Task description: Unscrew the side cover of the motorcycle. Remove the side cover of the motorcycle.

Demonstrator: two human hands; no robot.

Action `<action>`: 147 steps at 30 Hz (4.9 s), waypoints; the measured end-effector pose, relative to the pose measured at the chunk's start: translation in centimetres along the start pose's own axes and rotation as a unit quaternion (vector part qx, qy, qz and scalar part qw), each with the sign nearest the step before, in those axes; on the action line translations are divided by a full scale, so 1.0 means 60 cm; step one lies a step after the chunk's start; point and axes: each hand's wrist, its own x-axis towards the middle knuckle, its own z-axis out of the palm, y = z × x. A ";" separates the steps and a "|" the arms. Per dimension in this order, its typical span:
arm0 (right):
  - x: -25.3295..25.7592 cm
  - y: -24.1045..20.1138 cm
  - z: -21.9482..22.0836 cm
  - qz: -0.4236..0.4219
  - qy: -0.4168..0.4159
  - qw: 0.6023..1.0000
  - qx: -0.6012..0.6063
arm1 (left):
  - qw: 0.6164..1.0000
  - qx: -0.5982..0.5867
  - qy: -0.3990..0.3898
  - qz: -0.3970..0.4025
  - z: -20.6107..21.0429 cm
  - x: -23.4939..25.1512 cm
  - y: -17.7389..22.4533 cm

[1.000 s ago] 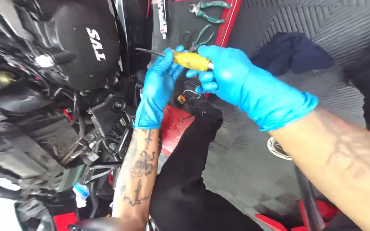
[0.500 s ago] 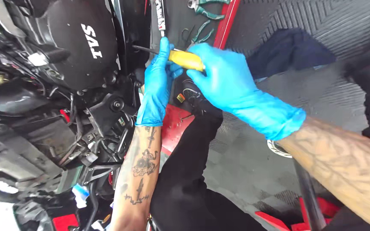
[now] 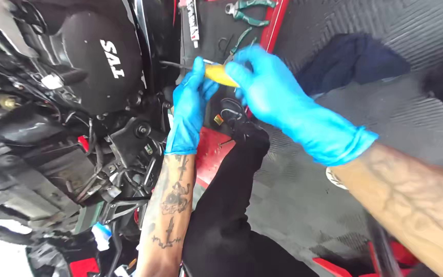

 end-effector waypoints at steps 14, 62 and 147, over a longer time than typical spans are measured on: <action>0.006 0.006 0.011 -0.047 0.013 0.999 -0.015 | 0.999 -0.025 0.030 -0.021 0.019 0.032 0.018; 0.036 0.018 0.068 -0.031 0.219 0.973 0.071 | 0.606 0.478 0.076 0.632 0.047 0.093 -0.057; 0.067 -0.005 0.069 -0.072 0.219 0.914 0.333 | 0.659 0.441 -0.015 0.609 -0.061 0.200 -0.162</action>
